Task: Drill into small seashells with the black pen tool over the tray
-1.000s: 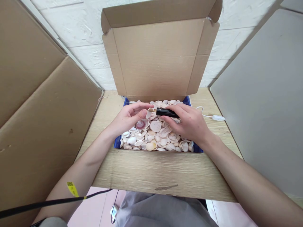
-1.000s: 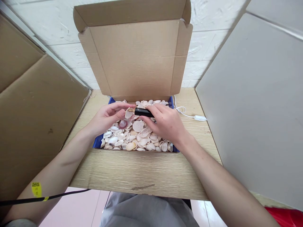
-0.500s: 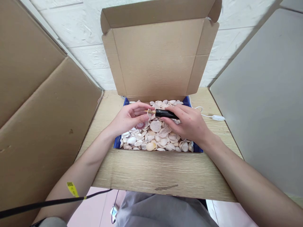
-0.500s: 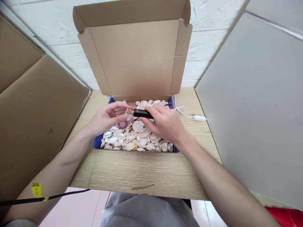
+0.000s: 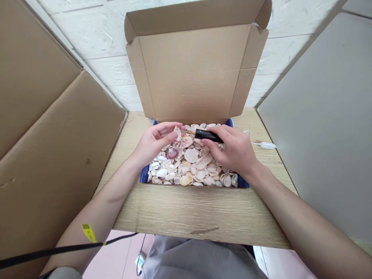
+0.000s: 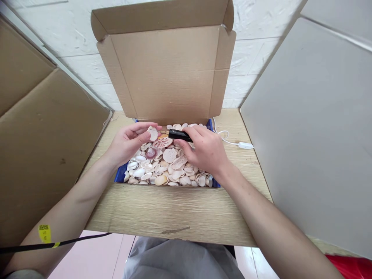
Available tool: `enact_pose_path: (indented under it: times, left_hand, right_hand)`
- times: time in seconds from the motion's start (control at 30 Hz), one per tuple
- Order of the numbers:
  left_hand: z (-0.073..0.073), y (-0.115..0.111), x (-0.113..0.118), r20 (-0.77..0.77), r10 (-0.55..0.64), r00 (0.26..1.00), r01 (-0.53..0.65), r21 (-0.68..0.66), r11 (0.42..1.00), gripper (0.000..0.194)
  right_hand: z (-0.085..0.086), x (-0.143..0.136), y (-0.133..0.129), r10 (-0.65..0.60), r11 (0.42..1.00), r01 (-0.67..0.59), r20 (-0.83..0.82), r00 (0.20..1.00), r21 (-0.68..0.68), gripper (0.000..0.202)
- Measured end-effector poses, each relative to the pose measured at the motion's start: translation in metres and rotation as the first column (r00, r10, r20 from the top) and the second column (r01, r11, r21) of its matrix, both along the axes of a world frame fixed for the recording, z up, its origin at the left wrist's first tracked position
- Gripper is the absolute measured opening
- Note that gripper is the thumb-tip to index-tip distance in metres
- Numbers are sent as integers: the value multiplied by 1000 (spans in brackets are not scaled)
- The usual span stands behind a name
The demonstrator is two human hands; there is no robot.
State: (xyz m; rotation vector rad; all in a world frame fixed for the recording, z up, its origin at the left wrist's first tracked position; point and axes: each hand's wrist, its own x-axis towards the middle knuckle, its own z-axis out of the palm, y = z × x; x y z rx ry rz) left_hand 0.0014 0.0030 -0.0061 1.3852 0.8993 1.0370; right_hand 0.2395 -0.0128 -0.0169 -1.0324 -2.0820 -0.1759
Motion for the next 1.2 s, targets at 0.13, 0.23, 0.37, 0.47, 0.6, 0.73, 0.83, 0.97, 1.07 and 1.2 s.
enact_pose_path:
  times: [0.13, 0.23, 0.37, 0.47, 0.6, 0.73, 0.83, 0.97, 1.07, 1.2]
  left_hand:
    - [-3, 1, -1, 4, -8, 1000, 8, -43, 999, 39]
    - [-3, 1, -1, 36, -26, 999, 29, -78, 997, 38]
    - [-3, 1, -1, 93, -46, 995, 56, -108, 993, 32]
    - [-4, 2, -1, 76, -40, 996, 49, -114, 992, 30]
    - [-6, 3, -3, 36, -36, 999, 40, -94, 995, 30]
    - [-7, 3, -5, 1, -40, 999, 40, -70, 997, 31]
    - [-7, 2, -5, -35, -35, 999, 33, -56, 998, 32]
    - [-5, 2, -4, -46, -52, 998, 47, -108, 993, 37]
    - [-4, 1, -4, -46, -58, 997, 52, -133, 990, 36]
    - [-3, 2, -4, -76, -66, 995, 56, -125, 991, 36]
  right_hand:
    - [0, 0, 0, -23, 1000, 23, -6, 1000, -7, 24]
    - [0, 0, 0, -21, 1000, 21, -13, 1000, -20, 23]
    - [-1, 0, 2, -37, 999, 37, -26, 999, -25, 21]
    - [-1, 1, 3, -47, 999, 47, -26, 999, -17, 21]
    - [-1, 0, 4, -36, 999, 36, -32, 999, -16, 21]
    - [-1, 0, 4, -40, 999, 40, -43, 998, -4, 21]
    - [0, 1, 4, -46, 999, 47, -49, 998, 13, 18]
    - [1, 2, 4, -50, 998, 51, -52, 997, 20, 16]
    - [1, 2, 4, -68, 997, 70, -60, 996, 29, 15]
    - [1, 3, 5, -81, 996, 84, -64, 995, 41, 14]
